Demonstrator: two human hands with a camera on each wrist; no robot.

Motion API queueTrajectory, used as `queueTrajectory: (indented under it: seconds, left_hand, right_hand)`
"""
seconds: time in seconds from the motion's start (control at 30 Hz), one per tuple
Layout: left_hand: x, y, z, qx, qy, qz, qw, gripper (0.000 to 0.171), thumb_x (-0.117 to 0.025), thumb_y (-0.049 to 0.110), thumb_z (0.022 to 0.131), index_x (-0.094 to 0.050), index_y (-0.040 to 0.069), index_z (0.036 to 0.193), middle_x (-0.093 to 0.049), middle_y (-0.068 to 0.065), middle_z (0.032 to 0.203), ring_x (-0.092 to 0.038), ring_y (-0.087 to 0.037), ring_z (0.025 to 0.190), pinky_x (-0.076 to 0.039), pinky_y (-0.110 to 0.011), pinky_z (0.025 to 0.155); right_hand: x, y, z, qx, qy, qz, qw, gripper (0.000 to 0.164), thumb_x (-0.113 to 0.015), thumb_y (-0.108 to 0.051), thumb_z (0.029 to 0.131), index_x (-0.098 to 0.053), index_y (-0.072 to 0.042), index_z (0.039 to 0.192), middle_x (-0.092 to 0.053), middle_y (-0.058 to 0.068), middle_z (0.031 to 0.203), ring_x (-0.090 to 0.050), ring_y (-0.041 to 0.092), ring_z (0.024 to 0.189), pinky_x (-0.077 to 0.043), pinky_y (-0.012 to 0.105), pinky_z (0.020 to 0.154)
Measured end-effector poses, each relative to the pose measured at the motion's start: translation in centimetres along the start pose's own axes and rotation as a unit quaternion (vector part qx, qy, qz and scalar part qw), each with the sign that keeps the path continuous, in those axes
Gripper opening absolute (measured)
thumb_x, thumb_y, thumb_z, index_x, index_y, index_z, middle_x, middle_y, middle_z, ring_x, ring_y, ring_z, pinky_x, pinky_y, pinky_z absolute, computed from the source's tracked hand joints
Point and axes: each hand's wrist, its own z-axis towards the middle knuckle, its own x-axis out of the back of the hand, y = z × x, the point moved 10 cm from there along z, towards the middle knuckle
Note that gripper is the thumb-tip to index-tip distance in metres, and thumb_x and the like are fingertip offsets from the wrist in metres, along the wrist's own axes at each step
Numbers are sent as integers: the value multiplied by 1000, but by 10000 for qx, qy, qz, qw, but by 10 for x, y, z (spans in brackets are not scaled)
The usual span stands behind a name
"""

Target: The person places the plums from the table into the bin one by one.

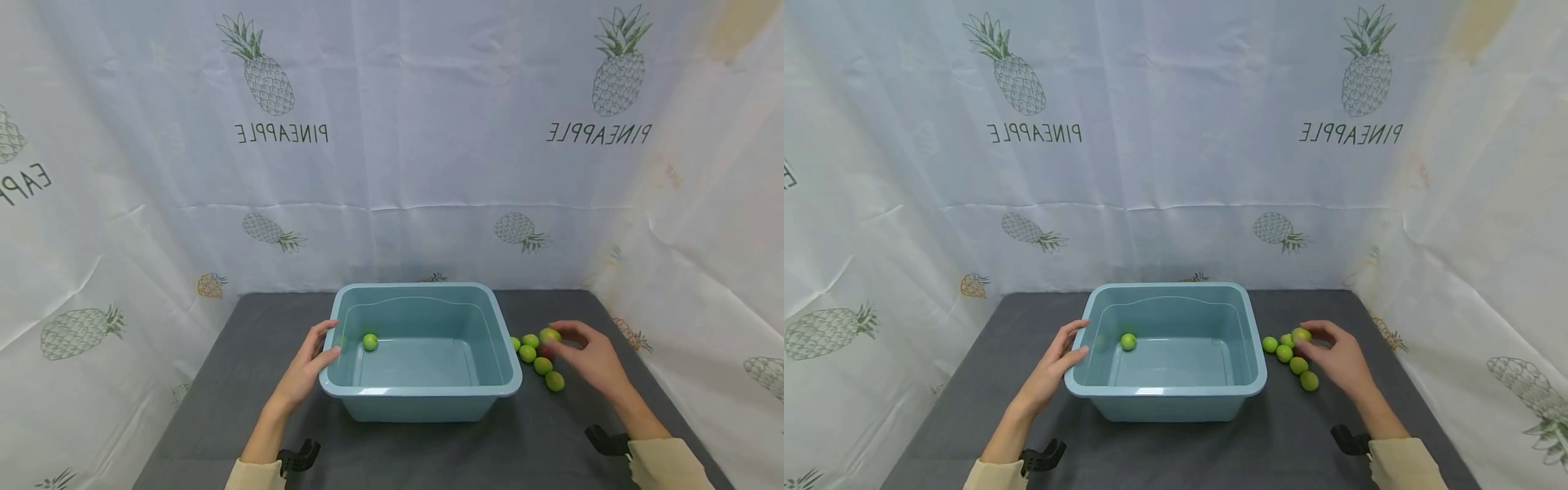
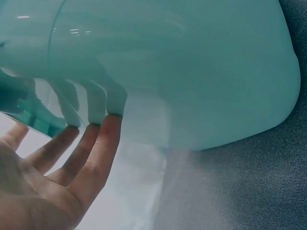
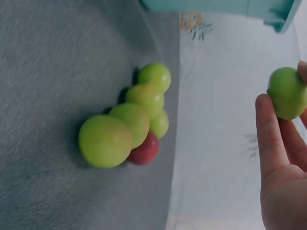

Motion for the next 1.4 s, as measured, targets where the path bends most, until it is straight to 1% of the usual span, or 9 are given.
queueTrajectory:
  seconds: [0.07,0.13,0.27,0.4,0.53,0.67,0.9,1.13,1.4]
  left_hand:
    - [0,1,0,-16,-28,-3,10000,52,-56,28,105,-35,21,153,-22,-18,164,-27,-44,148,-28,-69,109]
    - [-1,1,0,-32,-61,-19,10000,53,-56,28,105,-35,21,153,-21,-18,165,-26,-44,148,-28,-69,109]
    - [-2,1,1,-42,-101,-39,9999,53,-56,28,105,-35,21,154,-20,-18,165,-25,-44,149,-28,-68,110]
    - [-1,1,1,-37,-82,-53,9999,53,-56,28,105,-35,21,153,-21,-18,164,-26,-44,149,-28,-68,110]
    - [0,0,-1,-15,-48,-45,10000,53,-56,29,105,-35,21,153,-22,-18,164,-27,-44,148,-29,-68,109]
    - [3,-1,-4,33,15,-66,10000,52,-56,28,105,-35,21,153,-23,-19,163,-28,-44,147,-32,-67,108]
    - [3,-3,-6,121,39,-89,9999,51,-54,26,106,-34,20,153,-23,-19,163,-28,-45,147,-33,-66,107]
    - [0,-2,-3,114,30,-103,9999,51,-54,26,106,-35,21,153,-24,-18,164,-28,-44,148,-33,-66,108]
    - [-1,-3,0,130,30,-123,9998,51,-55,29,105,-36,22,152,-26,-18,163,-31,-43,146,-37,-63,106]
  right_hand:
    - [0,-8,1,112,43,162,9998,44,-72,-34,96,-64,-5,128,-63,9,124,-53,-10,105,-44,13,84]
    - [0,-16,2,193,60,339,9992,42,-73,-32,96,-64,-5,128,-64,5,122,-52,-13,104,-44,12,86]
    - [2,-37,3,326,25,561,9979,40,-73,-29,96,-64,-6,128,-65,0,121,-54,-10,107,-44,14,87]
    - [2,-60,5,541,-73,801,9953,38,-74,-24,96,-64,-6,128,-65,1,122,-56,-6,109,-44,13,89]
    - [-1,-81,8,825,-159,1131,9900,36,-74,-17,96,-65,-4,127,-65,0,122,-58,-3,110,-44,14,92]
    - [-8,-98,16,1000,-253,1325,9858,34,-73,-15,96,-64,-2,126,-65,0,121,-60,-2,110,-47,16,92]
    - [-25,-124,27,949,-618,1459,9828,36,-73,-17,96,-64,-1,126,-63,13,122,-61,-1,108,-49,18,91]
    - [-32,-149,34,943,-941,1562,9787,36,-75,-20,95,-65,-5,126,-64,12,122,-63,8,109,-51,22,91]
    - [-42,-178,46,1151,-1126,1563,9745,34,-76,-18,93,-66,-6,124,-65,10,121,-64,14,108,-53,25,89]
